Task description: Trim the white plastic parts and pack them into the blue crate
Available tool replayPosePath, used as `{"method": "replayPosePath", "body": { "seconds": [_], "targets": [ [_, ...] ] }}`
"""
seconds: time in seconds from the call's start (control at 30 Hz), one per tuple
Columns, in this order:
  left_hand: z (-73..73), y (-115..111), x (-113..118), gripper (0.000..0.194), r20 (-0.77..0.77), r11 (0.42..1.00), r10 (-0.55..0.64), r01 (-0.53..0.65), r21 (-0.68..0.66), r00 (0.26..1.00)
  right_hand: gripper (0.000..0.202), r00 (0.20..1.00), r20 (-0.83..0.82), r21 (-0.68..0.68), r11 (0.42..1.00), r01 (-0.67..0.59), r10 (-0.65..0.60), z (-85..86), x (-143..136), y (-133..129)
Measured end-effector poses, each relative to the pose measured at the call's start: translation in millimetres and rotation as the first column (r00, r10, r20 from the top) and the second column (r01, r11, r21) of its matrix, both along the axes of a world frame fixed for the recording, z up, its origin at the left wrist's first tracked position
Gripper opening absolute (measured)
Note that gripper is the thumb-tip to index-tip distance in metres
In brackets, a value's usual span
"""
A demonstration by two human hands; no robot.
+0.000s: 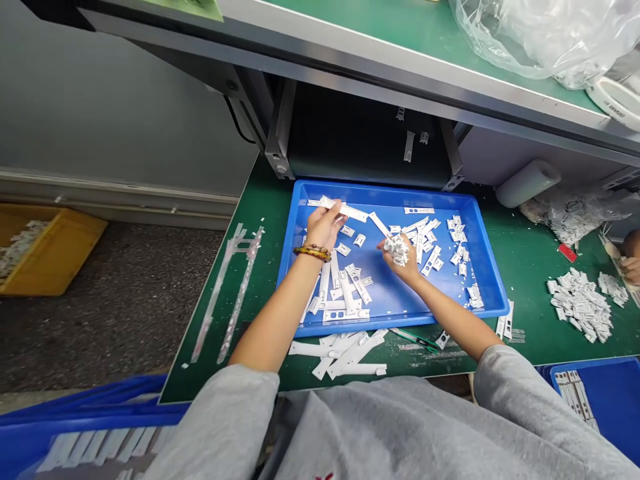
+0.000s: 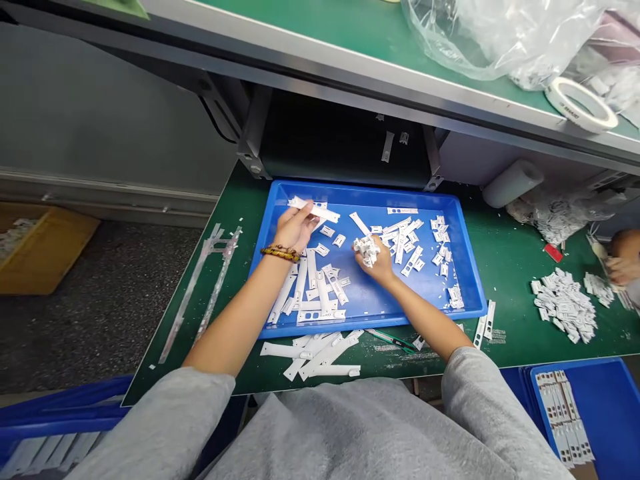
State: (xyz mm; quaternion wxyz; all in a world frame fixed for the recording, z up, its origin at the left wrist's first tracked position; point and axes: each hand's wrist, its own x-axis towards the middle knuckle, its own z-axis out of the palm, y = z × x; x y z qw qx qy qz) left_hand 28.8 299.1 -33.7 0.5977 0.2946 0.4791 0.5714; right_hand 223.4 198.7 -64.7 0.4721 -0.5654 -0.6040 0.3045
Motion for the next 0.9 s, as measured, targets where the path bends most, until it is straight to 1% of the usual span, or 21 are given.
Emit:
{"method": "replayPosePath", "body": {
  "seconds": [0.07,0.1,0.17,0.2,0.27,0.37,0.43,0.5,0.57,0.6,0.63,0.67,0.7,0.73,0.77,0.8,0.83,0.87,0.9],
  "targets": [
    [5.8,-23.4,-1.5,0.022,0.097,0.999,-0.009,0.012,-0.031,0.995,0.022,0.991,-0.13,0.027,1.0,-0.008,0.011,12.1,-10.9,-2.3],
    [8.9,-36.0,-0.7,0.021,0.164,0.998,-0.017,0.026,-0.056,0.986,0.026,0.983,-0.182,0.047,0.998,-0.03,0.038,18.3,-17.6,-4.2],
    [15.1,-61.8,3.9,0.016,0.353,0.988,-0.048,0.097,-0.121,0.934,0.033,0.952,-0.28,0.086,0.991,-0.1,0.12,30.4,-32.8,-10.7],
    [17.8,-74.6,7.3,0.015,0.412,0.98,-0.074,0.142,-0.137,0.908,0.035,0.94,-0.306,0.105,0.986,-0.126,0.152,35.8,-40.7,-15.3],
    [21.2,-99.8,14.4,0.017,0.44,0.966,-0.152,0.228,-0.125,0.885,0.036,0.925,-0.344,0.144,0.982,-0.12,0.164,44.9,-55.6,-27.4],
    [20.3,-137.1,20.5,0.025,0.363,0.962,-0.213,0.259,-0.083,0.907,0.038,0.918,-0.381,0.2,0.979,-0.031,0.107,55.0,-71.6,-51.3],
    [17.5,-162.4,19.5,0.031,0.308,0.954,-0.255,0.291,-0.076,0.917,0.039,0.92,-0.383,0.23,0.973,0.006,0.085,60.3,-76.5,-70.1],
    [15.5,-188.2,13.7,0.035,0.265,0.922,-0.345,0.378,-0.085,0.9,0.039,0.934,-0.35,0.248,0.968,0.022,0.068,64.4,-76.6,-89.9],
    [15.3,-213.0,1.9,0.036,0.179,0.891,-0.427,0.446,-0.087,0.887,0.038,0.951,-0.307,0.25,0.968,0.035,0.045,66.2,-71.3,-109.2],
    [15.5,-224.6,-6.6,0.036,0.096,0.891,-0.441,0.448,-0.071,0.892,0.038,0.954,-0.298,0.249,0.967,0.048,0.03,65.7,-66.6,-118.1],
    [15.2,-235.4,-16.6,0.035,-0.021,0.9,-0.434,0.433,-0.037,0.901,0.037,0.954,-0.301,0.247,0.967,0.066,0.011,64.1,-60.5,-126.5],
    [14.1,-245.4,-27.6,0.034,-0.168,0.909,-0.408,0.417,0.019,0.897,0.037,0.95,-0.311,0.245,0.965,0.097,-0.016,61.4,-53.3,-134.2],
    [11.8,-254.6,-38.7,0.03,-0.334,0.904,-0.368,0.418,0.09,0.868,0.036,0.945,-0.322,0.24,0.961,0.136,-0.054,57.6,-45.3,-141.2],
    [7.7,-263.0,-49.0,0.023,-0.503,0.875,-0.326,0.457,0.16,0.8,0.036,0.94,-0.327,0.23,0.956,0.181,-0.1,53.0,-37.1,-147.7],
    [1.8,-270.5,-57.4,0.017,-0.656,0.825,-0.275,0.523,0.214,0.702,0.036,0.935,-0.321,0.21,0.951,0.226,-0.151,47.8,-29.1,-153.5],
    [-5.9,-276.7,-63.2,0.013,-0.78,0.746,-0.224,0.618,0.248,0.584,0.035,0.929,-0.308,0.185,0.945,0.271,-0.206,42.4,-22.0,-158.9],
    [-15.1,-281.6,-65.8,0.011,-0.867,0.647,-0.166,0.716,0.264,0.47,0.034,0.921,-0.292,0.161,0.936,0.313,-0.258,37.2,-16.1,-163.8],
    [-25.3,-285.0,-65.2,0.012,-0.919,0.539,-0.107,0.799,0.267,0.379,0.033,0.913,-0.279,0.144,0.927,0.345,-0.297,32.5,-11.7,-168.5],
    [-36.0,-286.8,-61.8,0.018,-0.949,0.448,-0.05,0.857,0.257,0.311,0.032,0.908,-0.272,0.135,0.921,0.364,-0.319,28.3,-9.0,-173.2]
  ]
}}
